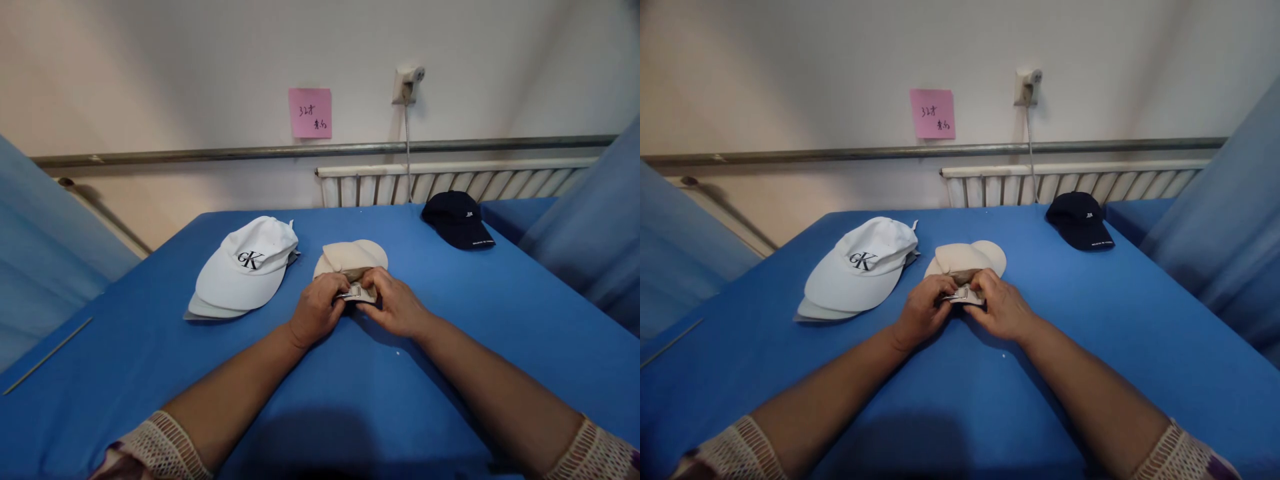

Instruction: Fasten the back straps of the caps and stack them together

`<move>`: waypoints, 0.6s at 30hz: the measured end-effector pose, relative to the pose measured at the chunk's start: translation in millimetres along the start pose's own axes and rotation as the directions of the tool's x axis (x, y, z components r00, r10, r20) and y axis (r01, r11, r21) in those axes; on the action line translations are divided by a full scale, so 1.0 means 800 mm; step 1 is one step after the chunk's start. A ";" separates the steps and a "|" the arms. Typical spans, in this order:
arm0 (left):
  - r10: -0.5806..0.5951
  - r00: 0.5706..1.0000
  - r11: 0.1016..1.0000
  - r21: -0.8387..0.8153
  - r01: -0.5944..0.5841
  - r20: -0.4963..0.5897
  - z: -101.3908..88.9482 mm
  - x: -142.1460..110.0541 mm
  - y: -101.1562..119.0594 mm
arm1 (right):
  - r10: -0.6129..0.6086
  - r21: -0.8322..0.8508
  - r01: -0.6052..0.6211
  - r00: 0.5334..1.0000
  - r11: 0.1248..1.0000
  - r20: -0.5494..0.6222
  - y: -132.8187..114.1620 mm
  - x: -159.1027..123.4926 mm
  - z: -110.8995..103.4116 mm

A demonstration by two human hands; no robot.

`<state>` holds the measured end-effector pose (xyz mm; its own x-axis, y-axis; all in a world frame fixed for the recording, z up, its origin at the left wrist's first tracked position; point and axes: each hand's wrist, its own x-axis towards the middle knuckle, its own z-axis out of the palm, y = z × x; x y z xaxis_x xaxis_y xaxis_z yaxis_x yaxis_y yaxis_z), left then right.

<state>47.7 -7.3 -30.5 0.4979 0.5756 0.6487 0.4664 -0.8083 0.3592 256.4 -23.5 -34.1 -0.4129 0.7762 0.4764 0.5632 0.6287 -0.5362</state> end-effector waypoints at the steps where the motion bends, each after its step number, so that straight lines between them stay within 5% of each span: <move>1: -0.003 1.000 1.000 0.000 0.003 0.001 0.000 0.000 -0.001 | -0.009 0.042 0.008 1.000 0.999 0.025 -0.002 0.000 -0.001; 6: -0.011 0.998 1.000 -0.008 0.012 0.056 0.001 0.000 0.001 | -0.002 0.148 -0.006 0.999 0.989 0.052 -0.002 -0.002 0.005; 18: -0.060 0.974 0.996 -0.054 0.073 0.218 -0.008 0.008 0.017 | 0.013 0.051 -0.015 1.000 0.999 0.027 0.011 -0.002 0.009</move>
<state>52.6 -15.3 -17.3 0.6164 0.6361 0.4641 0.4615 -0.7694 0.4416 256.7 -18.8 -44.9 -0.4247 0.7855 0.4501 0.5323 0.6188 -0.5777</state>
